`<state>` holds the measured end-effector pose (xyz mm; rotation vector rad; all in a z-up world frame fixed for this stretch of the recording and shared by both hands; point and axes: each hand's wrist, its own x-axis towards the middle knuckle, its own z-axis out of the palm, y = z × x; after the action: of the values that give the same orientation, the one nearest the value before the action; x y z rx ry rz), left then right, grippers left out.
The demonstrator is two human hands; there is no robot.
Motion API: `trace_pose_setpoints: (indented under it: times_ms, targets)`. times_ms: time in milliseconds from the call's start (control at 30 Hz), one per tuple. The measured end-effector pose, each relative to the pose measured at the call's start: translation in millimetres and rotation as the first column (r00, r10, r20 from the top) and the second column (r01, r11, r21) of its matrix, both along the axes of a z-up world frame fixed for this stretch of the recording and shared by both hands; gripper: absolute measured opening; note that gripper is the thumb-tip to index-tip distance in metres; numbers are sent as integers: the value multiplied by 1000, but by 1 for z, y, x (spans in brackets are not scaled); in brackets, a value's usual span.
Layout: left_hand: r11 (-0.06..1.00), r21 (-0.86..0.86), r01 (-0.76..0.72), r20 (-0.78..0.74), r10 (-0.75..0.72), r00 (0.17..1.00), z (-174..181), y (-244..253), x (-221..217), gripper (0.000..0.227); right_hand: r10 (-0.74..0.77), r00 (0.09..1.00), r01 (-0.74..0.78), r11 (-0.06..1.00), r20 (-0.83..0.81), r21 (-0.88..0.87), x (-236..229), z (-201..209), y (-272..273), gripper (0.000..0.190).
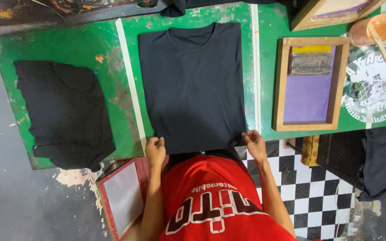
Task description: The person lays a black t-shirt on a green table and uses a squeegee to apply purple ink through a screen printing frame. After printing, the person removes the frame, folds the t-shirt, and then unfolds it to inspect the print.
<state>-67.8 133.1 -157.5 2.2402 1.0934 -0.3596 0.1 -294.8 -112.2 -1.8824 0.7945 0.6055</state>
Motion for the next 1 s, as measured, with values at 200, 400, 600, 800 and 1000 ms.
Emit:
trace_pose_setpoints:
  times_ms: [200,400,600,800,1000]
  targets:
    - [977,-146,-154,62,164,985,121,-23,30,34,38,997,-32,995,66,-92,18,94,6,22]
    - [987,157,-37,32,33,999,15,-4,4,41,308,933,-353,885,-186,-304,4,54,-1,43]
    - [901,421,107,289,-245,925,61,-48,89,46,547,825,-345,686,141,-641,57,44,27,53]
    - [786,285,549,3,-573,819,86,-74,153,61,742,660,-533,574,120,-622,131,73,93,69]
    - [760,295,579,11,-609,793,73,-75,157,64,693,721,-585,598,-13,-548,136,59,95,75]
